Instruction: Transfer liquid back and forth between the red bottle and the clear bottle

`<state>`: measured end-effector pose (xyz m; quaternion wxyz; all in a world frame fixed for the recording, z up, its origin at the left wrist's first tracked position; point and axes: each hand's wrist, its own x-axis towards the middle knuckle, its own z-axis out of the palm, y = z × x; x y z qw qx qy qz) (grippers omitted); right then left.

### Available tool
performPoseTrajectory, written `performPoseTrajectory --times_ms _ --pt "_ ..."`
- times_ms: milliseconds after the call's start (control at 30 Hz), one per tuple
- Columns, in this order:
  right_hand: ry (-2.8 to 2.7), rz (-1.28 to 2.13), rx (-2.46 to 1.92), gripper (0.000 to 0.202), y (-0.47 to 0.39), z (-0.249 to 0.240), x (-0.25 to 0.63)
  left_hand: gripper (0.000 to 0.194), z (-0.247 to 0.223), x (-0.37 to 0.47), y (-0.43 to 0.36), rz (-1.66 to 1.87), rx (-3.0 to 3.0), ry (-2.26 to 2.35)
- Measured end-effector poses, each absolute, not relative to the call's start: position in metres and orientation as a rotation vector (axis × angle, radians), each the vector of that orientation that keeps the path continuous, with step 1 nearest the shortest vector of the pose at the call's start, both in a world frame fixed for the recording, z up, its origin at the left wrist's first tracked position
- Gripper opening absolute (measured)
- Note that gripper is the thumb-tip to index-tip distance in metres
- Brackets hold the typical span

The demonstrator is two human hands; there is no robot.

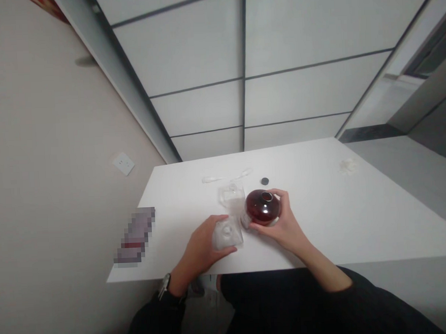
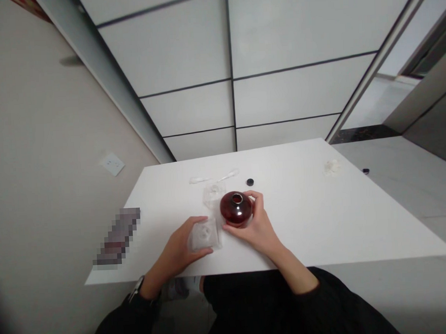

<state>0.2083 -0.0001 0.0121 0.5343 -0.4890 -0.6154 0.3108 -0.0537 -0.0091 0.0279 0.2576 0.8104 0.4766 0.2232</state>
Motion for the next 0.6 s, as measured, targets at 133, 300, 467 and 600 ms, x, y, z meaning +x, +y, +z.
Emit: performPoseTrajectory --times_ms 133,300,467,600 --pt "-1.395 0.606 -1.161 0.079 0.000 0.006 0.218 0.089 0.031 -0.039 -0.008 0.655 2.267 1.225" --pt "-1.394 0.515 -1.133 0.071 0.004 0.011 0.234 0.090 0.053 -0.053 0.020 1.067 2.316 1.197" --pt "-1.422 0.481 -1.105 0.071 0.005 0.021 0.244 0.045 0.044 -0.053 0.095 1.324 2.203 1.311" --pt "-1.449 0.480 -1.107 0.073 0.002 0.024 0.247 0.032 0.016 -0.051 0.133 1.438 2.132 1.386"
